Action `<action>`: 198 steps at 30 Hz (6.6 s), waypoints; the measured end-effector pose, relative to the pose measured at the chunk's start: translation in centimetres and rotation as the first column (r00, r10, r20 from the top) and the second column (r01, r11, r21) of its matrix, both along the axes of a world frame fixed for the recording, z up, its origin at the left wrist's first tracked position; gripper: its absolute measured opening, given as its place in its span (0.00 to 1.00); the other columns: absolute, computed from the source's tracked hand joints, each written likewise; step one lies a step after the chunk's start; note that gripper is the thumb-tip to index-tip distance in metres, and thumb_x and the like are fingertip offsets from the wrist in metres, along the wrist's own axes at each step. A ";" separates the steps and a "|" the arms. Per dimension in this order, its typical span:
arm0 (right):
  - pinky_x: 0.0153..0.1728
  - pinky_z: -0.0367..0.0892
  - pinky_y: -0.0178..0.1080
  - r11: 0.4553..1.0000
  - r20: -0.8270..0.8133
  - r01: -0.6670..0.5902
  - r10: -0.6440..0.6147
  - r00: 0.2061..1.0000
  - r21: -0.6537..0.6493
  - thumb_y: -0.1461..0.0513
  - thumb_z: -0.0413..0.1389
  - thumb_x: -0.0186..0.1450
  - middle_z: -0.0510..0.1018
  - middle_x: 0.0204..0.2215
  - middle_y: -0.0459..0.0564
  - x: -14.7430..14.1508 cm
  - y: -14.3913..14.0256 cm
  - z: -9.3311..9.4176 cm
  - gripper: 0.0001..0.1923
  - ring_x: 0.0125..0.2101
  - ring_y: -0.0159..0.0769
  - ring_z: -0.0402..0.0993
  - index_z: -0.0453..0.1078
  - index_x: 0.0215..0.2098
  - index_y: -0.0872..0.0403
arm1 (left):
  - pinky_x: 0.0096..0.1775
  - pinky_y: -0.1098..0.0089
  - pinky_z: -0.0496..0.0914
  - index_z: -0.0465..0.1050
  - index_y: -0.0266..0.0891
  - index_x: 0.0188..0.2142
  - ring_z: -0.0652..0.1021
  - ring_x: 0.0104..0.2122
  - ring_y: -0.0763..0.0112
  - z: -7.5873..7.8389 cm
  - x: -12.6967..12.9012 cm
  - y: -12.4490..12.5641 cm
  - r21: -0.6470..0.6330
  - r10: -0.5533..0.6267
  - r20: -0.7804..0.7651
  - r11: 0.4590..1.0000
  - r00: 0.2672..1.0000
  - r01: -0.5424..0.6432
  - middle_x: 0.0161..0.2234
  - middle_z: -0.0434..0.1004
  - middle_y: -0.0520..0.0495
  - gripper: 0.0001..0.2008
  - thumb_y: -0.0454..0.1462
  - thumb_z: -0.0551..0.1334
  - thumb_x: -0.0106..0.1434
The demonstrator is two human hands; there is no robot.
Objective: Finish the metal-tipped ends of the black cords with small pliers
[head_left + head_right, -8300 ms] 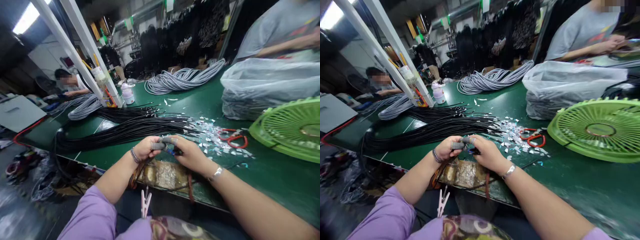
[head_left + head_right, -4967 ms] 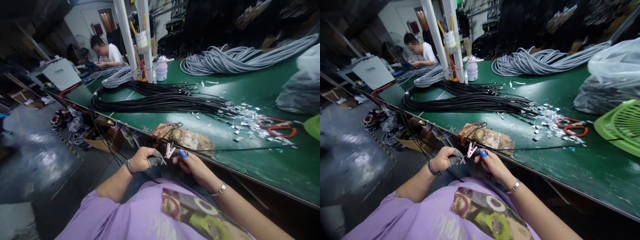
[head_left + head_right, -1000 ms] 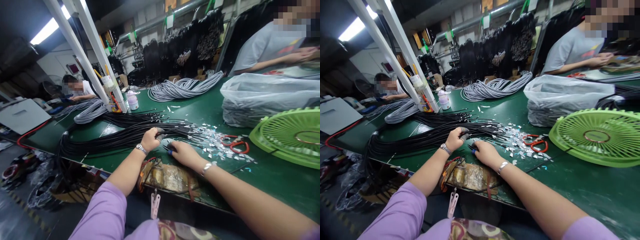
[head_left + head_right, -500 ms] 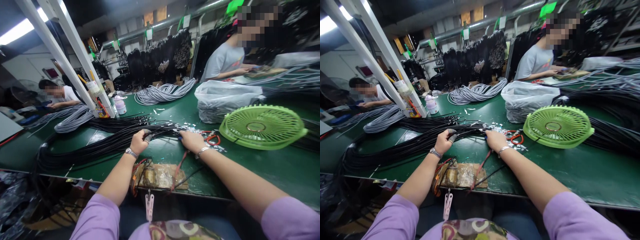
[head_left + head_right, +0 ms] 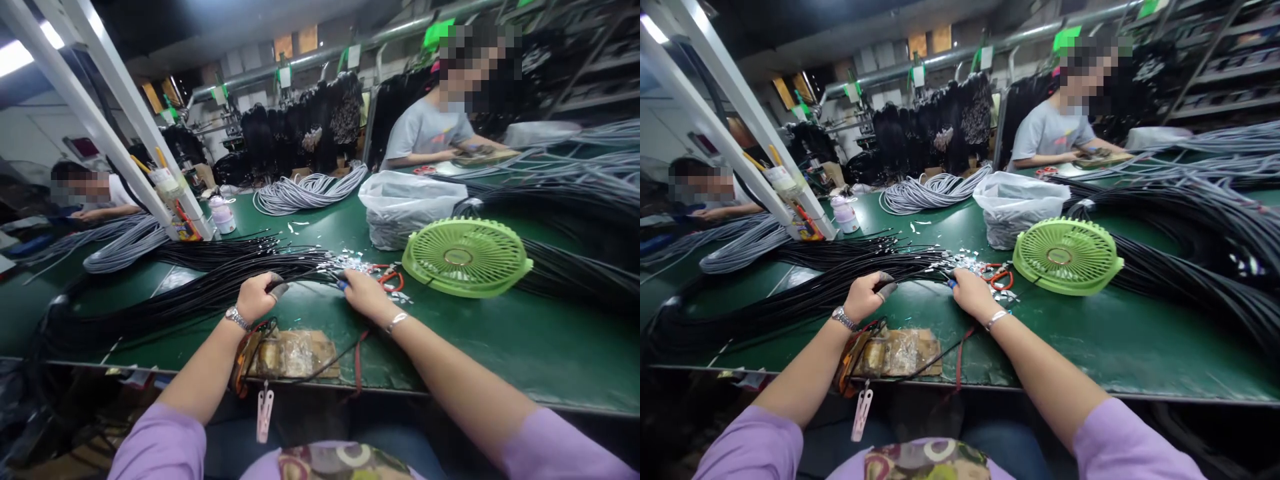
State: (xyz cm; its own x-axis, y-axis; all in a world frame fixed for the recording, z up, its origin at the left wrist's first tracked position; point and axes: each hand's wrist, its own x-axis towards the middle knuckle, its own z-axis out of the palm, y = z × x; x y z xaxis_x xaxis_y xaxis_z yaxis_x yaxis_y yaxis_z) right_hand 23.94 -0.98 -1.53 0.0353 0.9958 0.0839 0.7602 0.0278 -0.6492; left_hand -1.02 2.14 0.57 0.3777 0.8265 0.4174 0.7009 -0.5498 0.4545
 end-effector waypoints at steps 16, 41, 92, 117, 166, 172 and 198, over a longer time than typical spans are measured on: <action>0.16 0.53 0.29 0.968 -0.944 -0.248 0.052 0.326 -0.032 0.54 0.68 0.45 0.65 0.16 0.37 -1.4 -0.5 0.3 0.19 0.15 0.22 0.55 0.65 0.27 0.53 | 0.28 0.73 0.61 0.74 0.37 0.34 0.72 0.26 0.70 2.9 6.7 -2.0 -0.276 -0.277 -0.377 0.944 0.884 0.178 0.29 0.76 0.47 0.13 0.43 0.55 0.63; 0.21 0.62 0.37 0.965 -0.637 -0.245 0.245 0.731 0.090 0.42 0.49 0.61 0.65 0.17 0.43 -1.3 -1.2 -1.4 0.23 0.19 0.32 0.60 0.69 0.26 0.51 | 0.14 0.79 0.48 0.67 0.35 0.30 0.69 0.13 0.81 0.2 6.9 0.0 -0.770 0.127 0.573 0.420 0.809 0.479 0.20 0.73 0.52 0.20 0.51 0.65 0.52; 0.15 0.45 0.31 0.979 -0.839 -0.195 0.057 0.541 -0.059 0.46 0.58 0.55 0.58 0.13 0.38 -2.7 -2.5 -0.6 0.19 0.15 0.24 0.49 0.66 0.23 0.53 | 0.36 0.72 0.69 0.73 0.40 0.33 0.77 0.31 0.69 -0.9 6.3 -0.7 0.058 -0.108 -0.090 0.992 0.990 0.114 0.30 0.78 0.48 0.06 0.33 0.58 0.56; 0.24 0.65 0.36 0.873 -0.257 -0.287 0.405 0.878 0.394 0.55 0.48 0.66 0.76 0.21 0.47 -1.2 -1.7 -0.9 0.16 0.21 0.34 0.68 0.77 0.36 0.51 | 0.13 0.78 0.42 0.65 0.36 0.25 0.50 0.10 0.86 0.5 6.1 0.4 -0.788 0.099 0.572 0.343 0.814 0.512 0.11 0.55 0.62 0.22 0.52 0.68 0.45; 0.24 0.59 0.35 0.883 -0.042 -0.305 0.342 0.939 0.358 0.60 0.51 0.59 0.72 0.21 0.47 0.2 -1.5 -0.3 0.04 0.22 0.34 0.65 0.65 0.28 0.51 | 0.15 0.78 0.51 0.63 0.37 0.29 0.59 0.10 0.85 -0.5 6.6 0.0 -0.719 -0.060 0.510 0.518 0.858 0.464 0.16 0.66 0.59 0.21 0.53 0.64 0.52; 0.23 0.55 0.35 0.893 -0.058 -0.276 0.315 0.947 0.355 0.60 0.51 0.59 0.69 0.18 0.45 0.2 -1.3 -0.4 0.07 0.20 0.33 0.62 0.62 0.23 0.51 | 0.27 0.75 0.62 0.66 0.38 0.31 0.68 0.22 0.77 -0.5 6.6 -0.6 -0.443 -0.225 0.255 0.837 0.940 0.321 0.22 0.68 0.54 0.09 0.42 0.58 0.62; 0.28 0.64 0.37 0.871 -0.197 -0.264 0.369 0.908 0.414 0.64 0.51 0.57 0.74 0.23 0.47 0.0 -0.8 -1.2 0.06 0.25 0.36 0.68 0.70 0.28 0.52 | 0.14 0.79 0.52 0.66 0.36 0.27 0.59 0.12 0.83 0.5 6.8 -0.7 -0.771 -0.074 0.458 0.464 0.886 0.437 0.14 0.62 0.59 0.21 0.51 0.66 0.50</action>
